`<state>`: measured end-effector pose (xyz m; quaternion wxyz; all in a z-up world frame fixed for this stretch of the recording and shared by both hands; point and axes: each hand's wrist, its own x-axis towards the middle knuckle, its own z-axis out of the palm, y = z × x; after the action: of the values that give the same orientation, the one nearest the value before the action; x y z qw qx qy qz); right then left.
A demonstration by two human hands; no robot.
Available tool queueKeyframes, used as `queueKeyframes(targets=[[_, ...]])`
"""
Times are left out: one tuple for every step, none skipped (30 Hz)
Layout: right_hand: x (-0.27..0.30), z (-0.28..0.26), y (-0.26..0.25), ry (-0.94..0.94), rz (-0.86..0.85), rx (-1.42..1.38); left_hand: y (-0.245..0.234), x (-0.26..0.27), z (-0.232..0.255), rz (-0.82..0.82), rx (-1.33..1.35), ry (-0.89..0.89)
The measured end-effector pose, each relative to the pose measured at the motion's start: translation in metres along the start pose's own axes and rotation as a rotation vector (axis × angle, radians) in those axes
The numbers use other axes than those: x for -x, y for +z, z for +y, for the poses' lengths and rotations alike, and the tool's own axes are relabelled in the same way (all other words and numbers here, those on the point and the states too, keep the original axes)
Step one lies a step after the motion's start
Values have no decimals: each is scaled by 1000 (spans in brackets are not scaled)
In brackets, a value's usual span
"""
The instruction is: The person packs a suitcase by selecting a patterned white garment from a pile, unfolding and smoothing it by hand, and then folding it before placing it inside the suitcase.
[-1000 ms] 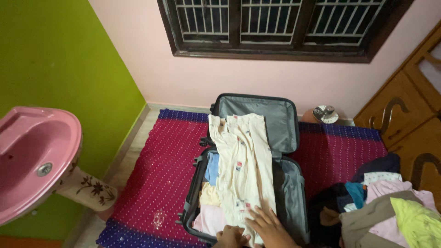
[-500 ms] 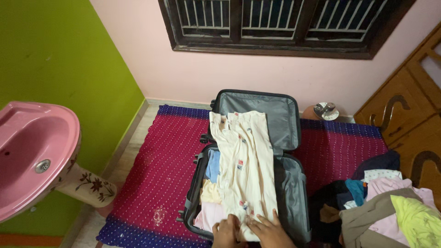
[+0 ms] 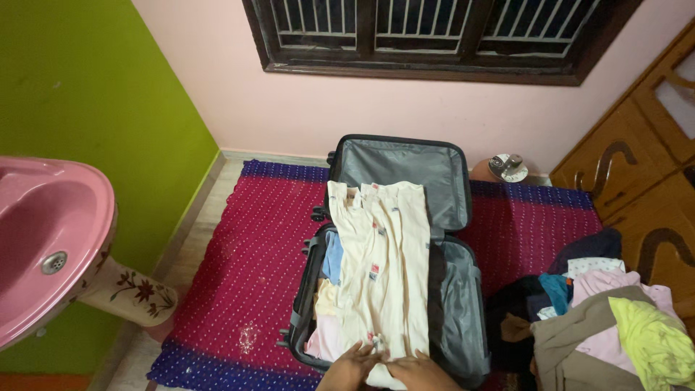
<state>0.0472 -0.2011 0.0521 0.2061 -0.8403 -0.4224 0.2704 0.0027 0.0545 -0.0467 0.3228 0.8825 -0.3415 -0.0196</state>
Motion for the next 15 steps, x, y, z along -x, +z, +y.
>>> queueKeyframes(targets=[[1,-5,-8,1,24,-37,2,0,-3,-15,-27,12],[2,-10,-18,24,32,-64,4,-1,-6,-31,-53,24],[5,-12,-30,48,38,-92,6,0,-8,-46,-77,35],[6,-15,-37,73,43,-120,7,0,-10,-63,-68,49],[2,-17,-42,139,176,-224,8,0,-13,-78,-59,63],[-5,-16,-46,206,310,-327,8,-1,-16,-94,-50,76],[-12,-12,-48,271,446,-430,10,-1,-19,-92,-34,97],[-20,-4,-51,248,497,-436,13,-2,-21,-89,-17,118],[-32,7,-59,223,550,-443,14,-3,-25,-88,-4,138],[-46,19,-66,198,603,-450,16,-6,-29,-72,-32,184],[-61,30,-70,247,628,-439,20,-9,-33,-56,-61,229],[-77,42,-74,296,652,-428,24,-12,-37,-41,-90,274],[-95,54,-80,373,615,-385,28,-18,-41,-17,-127,357],[-114,66,-87,448,578,-341,31,-27,-43,-3,-140,390],[-133,76,-95,349,670,-352,34,-35,-46,10,-145,403]])
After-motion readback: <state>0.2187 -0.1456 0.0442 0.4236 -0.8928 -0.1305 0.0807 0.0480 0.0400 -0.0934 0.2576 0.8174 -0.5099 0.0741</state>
